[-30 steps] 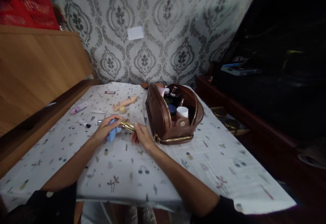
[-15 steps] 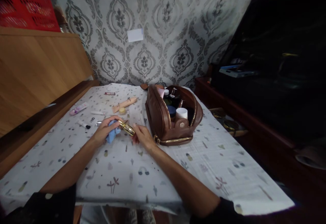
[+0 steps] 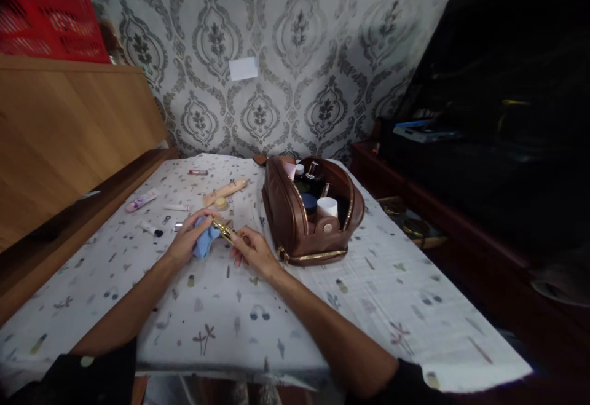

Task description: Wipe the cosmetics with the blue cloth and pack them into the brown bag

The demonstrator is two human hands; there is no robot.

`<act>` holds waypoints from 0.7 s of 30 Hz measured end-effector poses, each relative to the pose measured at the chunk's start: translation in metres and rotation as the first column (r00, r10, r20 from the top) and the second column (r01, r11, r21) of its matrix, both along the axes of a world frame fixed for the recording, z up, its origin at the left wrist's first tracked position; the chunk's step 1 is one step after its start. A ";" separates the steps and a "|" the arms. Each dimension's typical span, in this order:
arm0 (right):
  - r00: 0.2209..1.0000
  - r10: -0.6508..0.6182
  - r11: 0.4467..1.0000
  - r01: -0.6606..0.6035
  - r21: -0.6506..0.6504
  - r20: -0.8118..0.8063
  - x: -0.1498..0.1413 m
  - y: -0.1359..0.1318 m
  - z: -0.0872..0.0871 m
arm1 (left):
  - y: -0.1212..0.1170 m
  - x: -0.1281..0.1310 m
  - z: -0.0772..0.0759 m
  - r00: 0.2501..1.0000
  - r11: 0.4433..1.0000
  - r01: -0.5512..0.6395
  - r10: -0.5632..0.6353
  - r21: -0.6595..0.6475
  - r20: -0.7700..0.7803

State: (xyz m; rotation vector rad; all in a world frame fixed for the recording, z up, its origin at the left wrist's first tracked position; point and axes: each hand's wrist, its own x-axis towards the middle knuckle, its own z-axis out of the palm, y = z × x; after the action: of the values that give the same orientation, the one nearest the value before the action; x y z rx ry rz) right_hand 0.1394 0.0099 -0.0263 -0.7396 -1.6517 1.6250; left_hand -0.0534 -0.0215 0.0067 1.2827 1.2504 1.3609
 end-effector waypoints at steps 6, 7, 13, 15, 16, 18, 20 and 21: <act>0.992 -0.100 0.960 0.077 0.269 0.072 0.002 -0.006 0.006 | -0.002 0.021 0.001 0.965 0.998 0.063 -0.059 -0.005 0.254; 0.994 -0.087 0.962 0.065 0.264 0.072 0.002 -0.006 0.006 | -0.003 0.025 0.000 0.953 0.996 0.092 -0.086 -0.006 0.290; 0.997 -0.064 0.997 0.065 0.038 -0.041 0.000 -0.003 0.002 | -0.007 0.036 -0.007 0.910 0.964 0.258 -0.219 -0.069 0.352; 0.992 -0.083 0.996 0.079 -0.043 -0.097 -0.002 -0.002 0.000 | -0.008 0.036 -0.007 0.907 0.952 0.298 -0.257 -0.076 0.334; 0.990 -0.085 0.994 0.077 -0.073 -0.111 -0.003 -0.002 -0.001 | -0.008 0.036 -0.007 0.907 0.947 0.310 -0.270 -0.081 0.323; 0.990 -0.083 0.992 0.070 -0.109 -0.118 -0.005 -0.002 -0.003 | -0.008 0.036 -0.008 0.915 0.946 0.311 -0.273 -0.089 0.298; 0.991 -0.078 0.991 0.065 -0.120 -0.105 -0.006 -0.003 -0.004 | -0.007 0.035 -0.009 0.926 0.955 0.283 -0.250 -0.085 0.282; 0.993 -0.074 0.991 0.064 -0.117 -0.089 -0.007 -0.004 -0.005 | -0.006 0.035 -0.010 0.933 0.961 0.265 -0.234 -0.081 0.273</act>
State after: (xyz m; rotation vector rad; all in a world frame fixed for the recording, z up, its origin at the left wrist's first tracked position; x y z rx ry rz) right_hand 0.1326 0.0059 -0.0309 -0.7580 -1.4623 1.6893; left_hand -0.0181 -0.0276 -0.0029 1.0984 0.9351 1.2095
